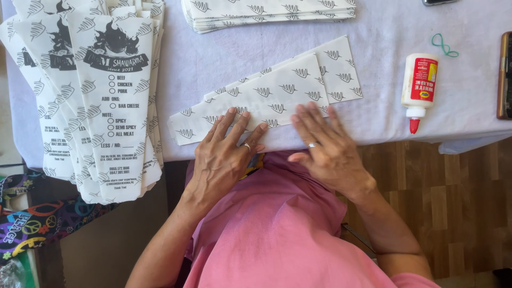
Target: Applying glue to the edges of paper wrappers and folding them to assemble packaging
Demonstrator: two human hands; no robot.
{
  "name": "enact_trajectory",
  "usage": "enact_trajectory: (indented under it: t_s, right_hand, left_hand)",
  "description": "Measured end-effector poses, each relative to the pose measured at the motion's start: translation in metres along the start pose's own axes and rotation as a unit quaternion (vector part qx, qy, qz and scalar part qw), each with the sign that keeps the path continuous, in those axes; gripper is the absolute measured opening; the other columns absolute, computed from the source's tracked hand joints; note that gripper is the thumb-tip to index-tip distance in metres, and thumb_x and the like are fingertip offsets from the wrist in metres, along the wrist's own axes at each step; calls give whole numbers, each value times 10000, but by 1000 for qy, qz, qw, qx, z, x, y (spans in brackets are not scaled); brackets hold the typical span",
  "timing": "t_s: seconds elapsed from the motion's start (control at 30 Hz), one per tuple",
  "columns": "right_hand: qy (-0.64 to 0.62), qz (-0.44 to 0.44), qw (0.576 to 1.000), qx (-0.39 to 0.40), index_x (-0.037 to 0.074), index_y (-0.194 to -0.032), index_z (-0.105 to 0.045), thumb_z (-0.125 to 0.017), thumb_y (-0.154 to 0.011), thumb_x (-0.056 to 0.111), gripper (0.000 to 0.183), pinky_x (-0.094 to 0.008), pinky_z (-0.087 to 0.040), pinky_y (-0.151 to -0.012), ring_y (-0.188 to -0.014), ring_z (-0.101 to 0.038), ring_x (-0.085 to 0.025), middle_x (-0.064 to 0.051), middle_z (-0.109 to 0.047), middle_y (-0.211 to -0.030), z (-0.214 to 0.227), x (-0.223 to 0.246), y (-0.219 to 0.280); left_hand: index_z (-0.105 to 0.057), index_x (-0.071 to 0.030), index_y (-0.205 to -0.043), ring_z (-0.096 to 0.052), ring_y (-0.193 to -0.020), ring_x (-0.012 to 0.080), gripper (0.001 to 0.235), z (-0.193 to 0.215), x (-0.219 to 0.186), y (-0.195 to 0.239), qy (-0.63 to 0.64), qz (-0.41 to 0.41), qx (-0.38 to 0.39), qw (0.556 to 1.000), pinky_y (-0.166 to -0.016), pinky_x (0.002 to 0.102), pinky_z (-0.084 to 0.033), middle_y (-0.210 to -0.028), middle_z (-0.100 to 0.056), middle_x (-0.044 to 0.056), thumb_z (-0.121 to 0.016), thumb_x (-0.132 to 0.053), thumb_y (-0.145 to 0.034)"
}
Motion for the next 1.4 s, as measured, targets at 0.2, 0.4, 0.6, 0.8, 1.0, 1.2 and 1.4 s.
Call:
enact_trajectory:
  t_s: [0.2,0.4,0.6,0.8,1.0,1.2,1.4]
  right_hand:
    - [61,-70,995,21,5,-1467,-608,-472,-1079,448,604,-531,-164,-1285,-1437,-521,-347,-195,-608,-1511,13,-29,39]
    - [61,-110,991,-44,-105,-1306,-697,-551,-1087,410,579,-618,-320,-1210,-1339,-578,-482,-302,-675,-1351,20,-33,28]
    - [-58,-54,997,-23,24,-1456,-591,-461,-1069,453,593,-571,-284,-1237,-1455,-446,-435,-228,-502,-1549,-6,-7,-17]
    - [-46,-16,993,112,67,-1636,-294,-173,-972,743,955,-715,-165,-1192,-1535,-259,-443,-230,-283,-1678,-48,-10,-44]
    - [10,-182,970,160,-14,-1638,-282,-213,-1022,756,988,-743,6,-1180,-1544,-124,-517,-241,-202,-1710,-21,-78,-15]
    - [-8,-187,972,142,-7,-1654,-224,-228,-1006,785,1023,-685,25,-1210,-1561,-73,-473,-234,-195,-1717,-25,-84,-8]
    - [-48,-171,983,40,56,-1602,-444,-460,-1018,674,851,-619,-39,-1240,-1555,-196,-458,-227,-297,-1687,-25,-93,4]
  left_hand:
    - [-766,-245,-1272,-662,-1231,414,320,-4,1,2,3,13,-6,1000,-1052,515,-535,-1193,-737,143,-688,-380,-992]
    - [-754,-206,-1288,-634,-1254,453,368,2,-6,3,39,32,34,998,-1077,573,-505,-1205,-731,190,-698,-384,-971]
    - [-725,-174,-1322,-559,-1346,458,360,-8,-3,11,53,15,9,998,-1114,581,-458,-1380,-652,188,-677,-343,-1008]
    - [-629,-208,-1444,-470,-1434,448,428,-19,2,23,64,8,8,998,-1178,567,-385,-1530,-552,166,-637,-311,-1029]
    - [-663,-217,-1407,-543,-1377,439,389,-15,1,21,62,12,-2,998,-1128,554,-442,-1483,-600,167,-638,-309,-1030]
    - [-691,-188,-1352,-676,-1154,431,333,-3,-12,39,6,-24,0,1000,-800,472,-581,-1216,-713,175,-610,-197,-1029]
    - [-706,-61,-1042,-700,-632,377,35,74,61,46,92,275,-164,943,-518,418,-512,-727,-664,159,-718,-41,-1016]
Point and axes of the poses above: each hand's wrist, its own y-axis away from the middle knuckle, its own z-axis out of the back of the hand, x = y × z, the point moved 5 cm from there along -y, towards the middle knuckle
